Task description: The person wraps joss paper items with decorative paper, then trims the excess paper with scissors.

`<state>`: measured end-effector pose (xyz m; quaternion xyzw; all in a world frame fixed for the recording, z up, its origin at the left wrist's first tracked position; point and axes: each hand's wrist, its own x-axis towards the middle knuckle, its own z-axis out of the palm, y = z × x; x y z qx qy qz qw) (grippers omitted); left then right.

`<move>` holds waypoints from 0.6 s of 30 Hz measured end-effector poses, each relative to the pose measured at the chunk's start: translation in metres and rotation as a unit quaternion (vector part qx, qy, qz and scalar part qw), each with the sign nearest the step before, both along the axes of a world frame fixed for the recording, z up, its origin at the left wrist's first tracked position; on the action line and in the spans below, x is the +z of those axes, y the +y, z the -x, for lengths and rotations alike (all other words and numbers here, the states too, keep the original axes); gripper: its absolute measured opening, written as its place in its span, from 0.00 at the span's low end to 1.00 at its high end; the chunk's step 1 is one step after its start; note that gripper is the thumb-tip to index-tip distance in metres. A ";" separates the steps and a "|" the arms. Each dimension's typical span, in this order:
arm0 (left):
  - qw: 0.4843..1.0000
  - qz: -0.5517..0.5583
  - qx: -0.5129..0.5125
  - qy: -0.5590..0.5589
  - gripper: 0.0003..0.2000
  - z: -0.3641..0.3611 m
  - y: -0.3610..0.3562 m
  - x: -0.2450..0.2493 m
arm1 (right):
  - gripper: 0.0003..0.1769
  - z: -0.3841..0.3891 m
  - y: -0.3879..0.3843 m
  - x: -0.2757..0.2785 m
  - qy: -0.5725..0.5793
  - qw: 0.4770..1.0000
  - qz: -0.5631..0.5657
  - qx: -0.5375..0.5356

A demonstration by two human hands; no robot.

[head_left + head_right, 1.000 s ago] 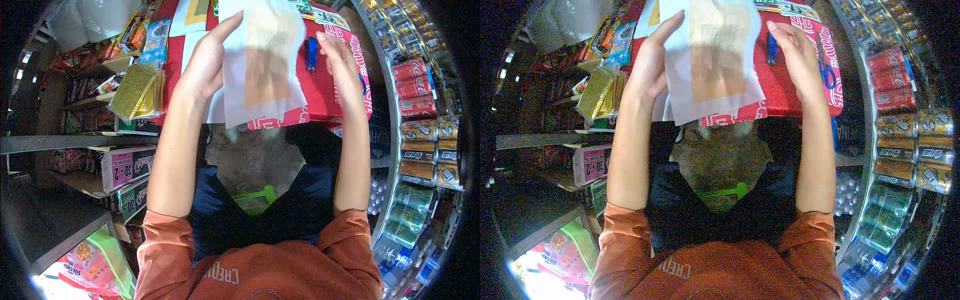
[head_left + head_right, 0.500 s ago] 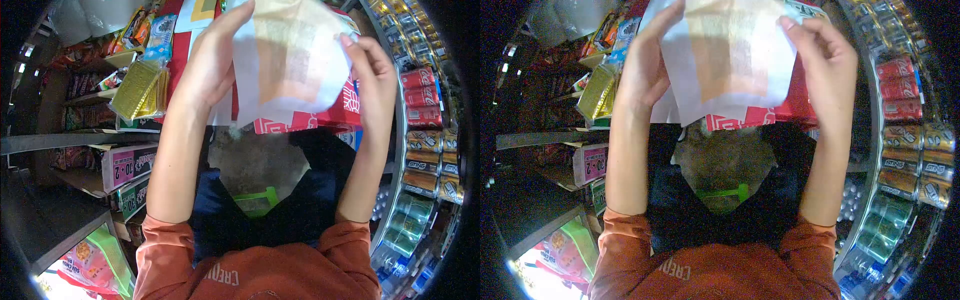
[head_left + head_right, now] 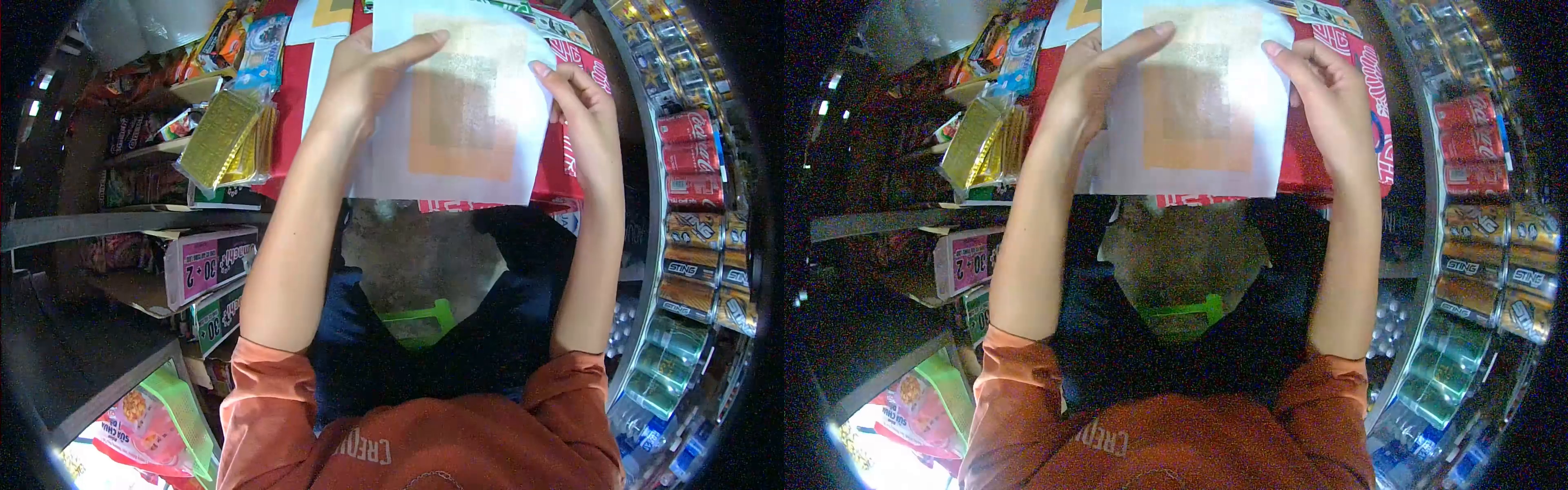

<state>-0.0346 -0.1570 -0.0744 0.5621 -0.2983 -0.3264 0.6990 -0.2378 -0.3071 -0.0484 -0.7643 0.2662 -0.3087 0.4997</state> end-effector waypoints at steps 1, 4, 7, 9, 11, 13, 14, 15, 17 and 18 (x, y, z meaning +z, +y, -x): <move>1.000 -0.013 0.014 -0.014 0.26 0.002 0.000 0.001 | 0.13 -0.001 0.003 0.002 -0.010 1.000 0.006 -0.003; 0.996 -0.012 0.038 -0.086 0.26 -0.003 -0.006 -0.006 | 0.13 -0.007 0.008 -0.001 -0.033 0.999 -0.020 -0.019; 0.985 0.013 0.092 -0.148 0.22 -0.005 -0.010 -0.008 | 0.12 -0.002 0.009 0.003 0.002 0.999 0.023 -0.028; 0.986 0.017 0.069 -0.149 0.23 0.002 -0.003 0.015 | 0.11 -0.003 0.017 0.011 -0.028 0.999 0.017 -0.029; 0.988 0.027 0.061 -0.139 0.23 0.006 -0.003 0.021 | 0.12 -0.004 0.015 0.008 -0.034 0.999 0.017 -0.019; 0.988 0.045 0.079 -0.122 0.22 -0.001 -0.010 0.008 | 0.12 -0.005 0.011 0.002 -0.013 1.000 0.018 -0.012; 0.986 0.036 0.086 -0.137 0.21 -0.004 -0.012 0.002 | 0.12 -0.005 0.005 -0.005 -0.001 1.000 0.017 -0.012; 0.984 0.027 0.093 -0.152 0.21 -0.008 -0.014 -0.002 | 0.13 -0.006 0.002 -0.009 0.011 1.000 0.017 -0.011; 0.983 0.006 0.091 -0.160 0.20 -0.013 -0.017 -0.012 | 0.13 -0.004 -0.002 -0.013 0.019 0.999 0.029 -0.019; 0.985 -0.007 0.082 -0.154 0.19 -0.015 -0.018 -0.016 | 0.14 -0.005 -0.001 -0.011 0.017 0.999 0.024 -0.015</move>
